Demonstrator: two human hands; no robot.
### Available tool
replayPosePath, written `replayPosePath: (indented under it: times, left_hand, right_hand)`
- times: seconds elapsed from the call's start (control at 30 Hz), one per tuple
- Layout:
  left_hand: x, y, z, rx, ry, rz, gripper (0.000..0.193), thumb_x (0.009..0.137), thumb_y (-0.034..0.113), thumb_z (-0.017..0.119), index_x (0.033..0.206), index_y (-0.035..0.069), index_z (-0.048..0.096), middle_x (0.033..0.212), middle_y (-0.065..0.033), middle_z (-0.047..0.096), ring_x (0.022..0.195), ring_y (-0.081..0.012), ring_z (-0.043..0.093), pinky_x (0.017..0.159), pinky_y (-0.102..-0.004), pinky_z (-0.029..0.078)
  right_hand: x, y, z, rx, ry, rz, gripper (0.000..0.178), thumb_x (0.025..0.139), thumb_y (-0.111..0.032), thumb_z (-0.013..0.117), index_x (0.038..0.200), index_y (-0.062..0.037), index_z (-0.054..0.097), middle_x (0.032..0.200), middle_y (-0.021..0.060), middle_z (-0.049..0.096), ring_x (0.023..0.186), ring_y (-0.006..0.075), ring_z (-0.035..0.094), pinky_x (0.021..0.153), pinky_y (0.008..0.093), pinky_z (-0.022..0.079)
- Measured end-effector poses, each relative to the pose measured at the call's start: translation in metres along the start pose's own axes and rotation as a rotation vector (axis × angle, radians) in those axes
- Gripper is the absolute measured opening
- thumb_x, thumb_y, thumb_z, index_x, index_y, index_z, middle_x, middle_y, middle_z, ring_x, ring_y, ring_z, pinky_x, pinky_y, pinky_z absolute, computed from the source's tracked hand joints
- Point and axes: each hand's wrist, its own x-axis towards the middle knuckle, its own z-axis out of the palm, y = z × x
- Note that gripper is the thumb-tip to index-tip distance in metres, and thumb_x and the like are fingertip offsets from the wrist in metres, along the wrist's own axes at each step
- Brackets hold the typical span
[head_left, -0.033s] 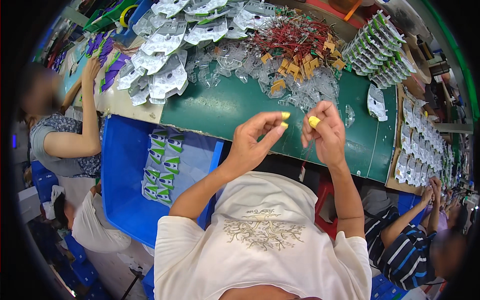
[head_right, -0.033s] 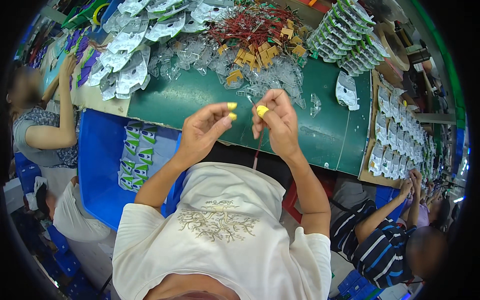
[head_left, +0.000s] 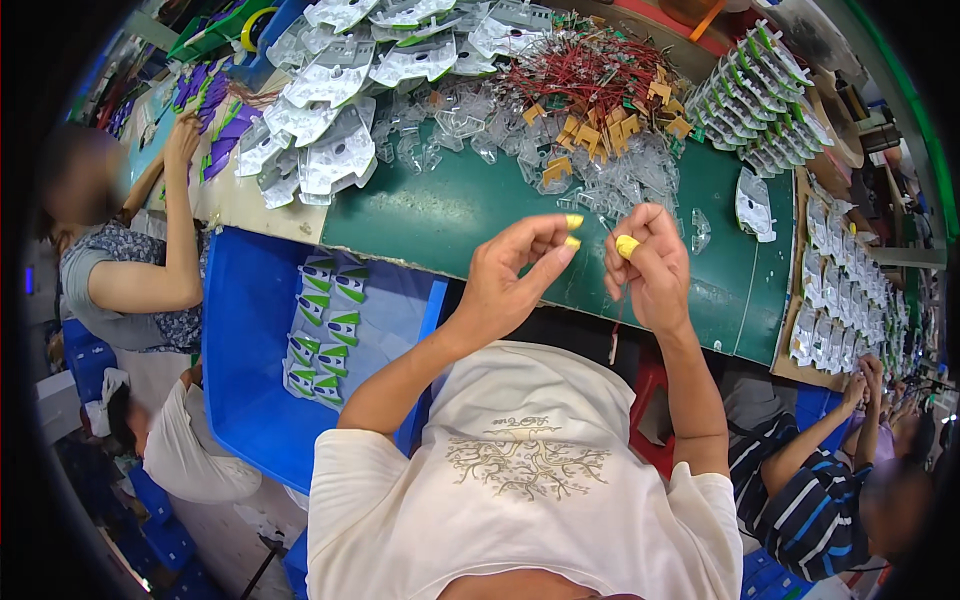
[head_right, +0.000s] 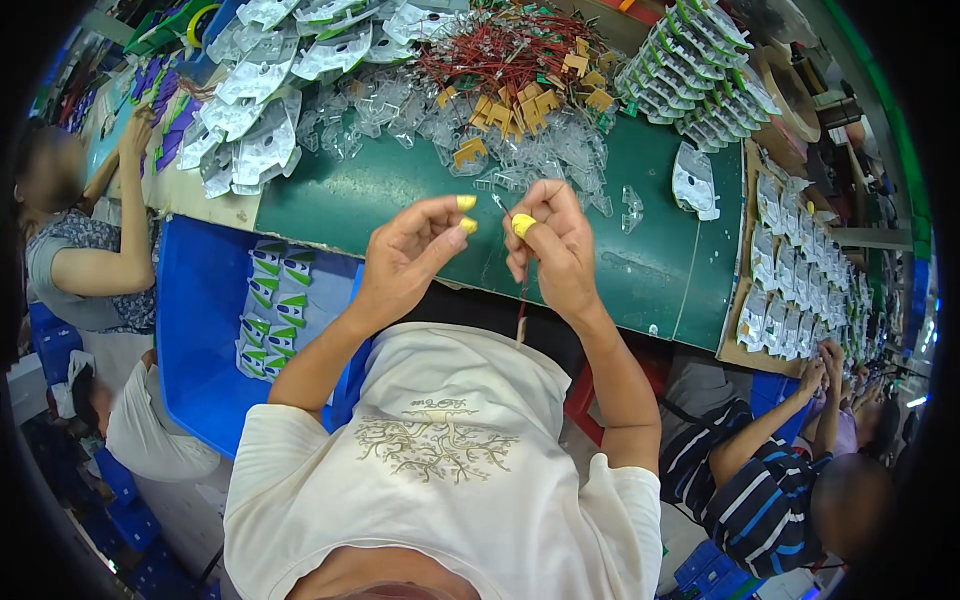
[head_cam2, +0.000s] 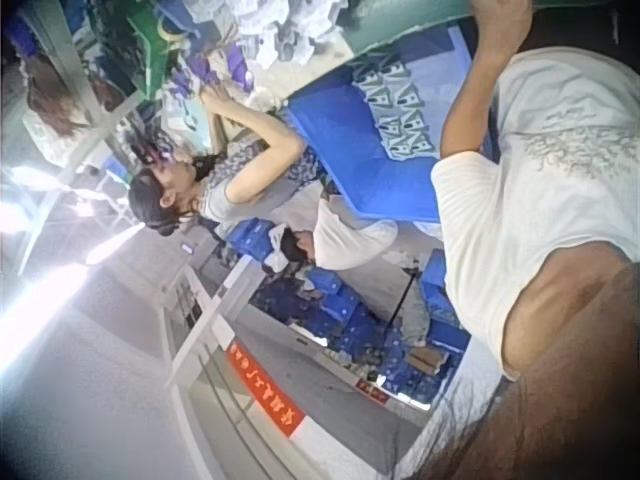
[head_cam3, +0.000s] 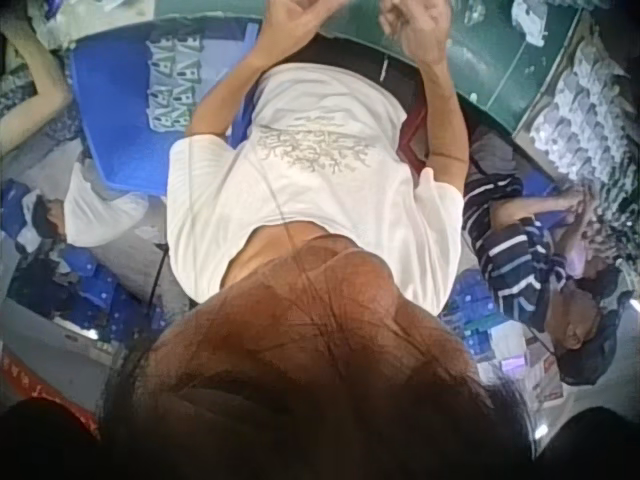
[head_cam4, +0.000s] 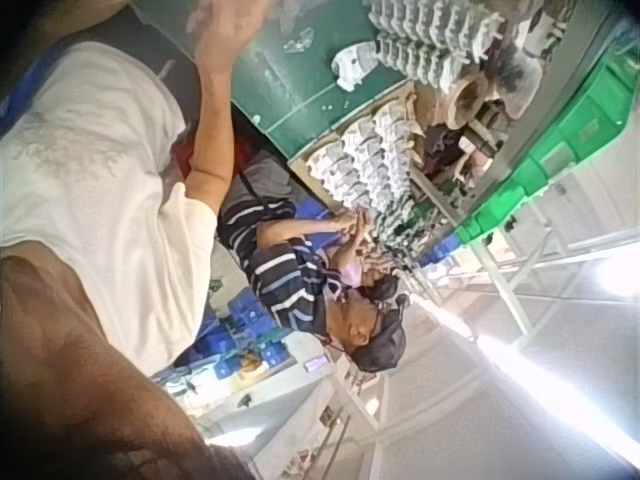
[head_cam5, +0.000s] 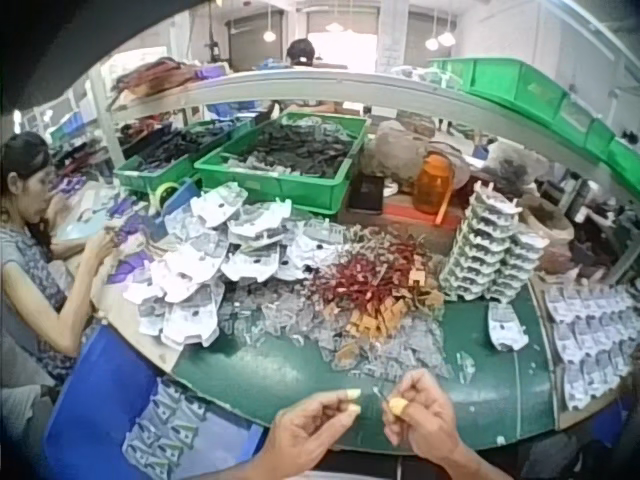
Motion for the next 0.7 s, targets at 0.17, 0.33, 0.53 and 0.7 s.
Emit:
replayPosePath:
  times: [0.17, 0.33, 0.53, 0.7]
  left_hand:
    - [0.014, 0.004, 0.012, -0.047, 0.019, 0.031, 0.026, 0.094, 0.010, 0.066, 0.117, -0.002, 0.063, 0.101, -0.0057, 0.065, 0.093, -0.0106, 0.062, 0.084, -0.0262, 0.052]
    - [0.016, -0.001, 0.006, 0.008, -0.009, 0.013, 0.019, 0.092, 0.010, 0.068, 0.107, -0.002, 0.068, 0.100, -0.0052, 0.067, 0.089, -0.0095, 0.063, 0.081, -0.0251, 0.052]
    - [0.016, 0.000, 0.007, -0.146, 0.034, -0.064, 0.017, 0.089, 0.001, 0.070, 0.106, -0.002, 0.066, 0.098, -0.0043, 0.068, 0.088, -0.0077, 0.063, 0.078, -0.0213, 0.053]
    - [0.011, -0.011, 0.007, -0.095, 0.060, -0.060, 0.014, 0.088, 0.000, 0.070, 0.102, -0.001, 0.066, 0.097, -0.0035, 0.068, 0.088, -0.0074, 0.063, 0.079, -0.0230, 0.053]
  right_hand:
    - [-0.011, 0.001, -0.001, -0.136, -0.054, -0.027, 0.016, 0.091, -0.001, 0.047, 0.106, -0.0055, 0.041, 0.076, 0.0056, 0.054, 0.055, 0.0061, 0.043, 0.045, 0.0202, 0.039]
    - [-0.015, 0.004, -0.006, -0.309, -0.054, -0.036, 0.017, 0.089, 0.002, 0.050, 0.106, -0.0019, 0.049, 0.079, 0.0051, 0.058, 0.057, 0.0047, 0.046, 0.047, 0.0198, 0.041]
    - [-0.013, 0.001, 0.004, -1.019, 0.050, -0.494, 0.022, 0.079, 0.006, 0.066, 0.101, 0.0006, 0.067, 0.091, 0.0092, 0.065, 0.069, 0.0139, 0.064, 0.058, 0.0264, 0.052]
    - [-0.012, 0.005, 0.008, -1.177, 0.029, -0.630, 0.019, 0.076, 0.004, 0.067, 0.093, -0.0013, 0.066, 0.088, 0.0141, 0.065, 0.075, 0.0314, 0.066, 0.064, 0.0372, 0.054]
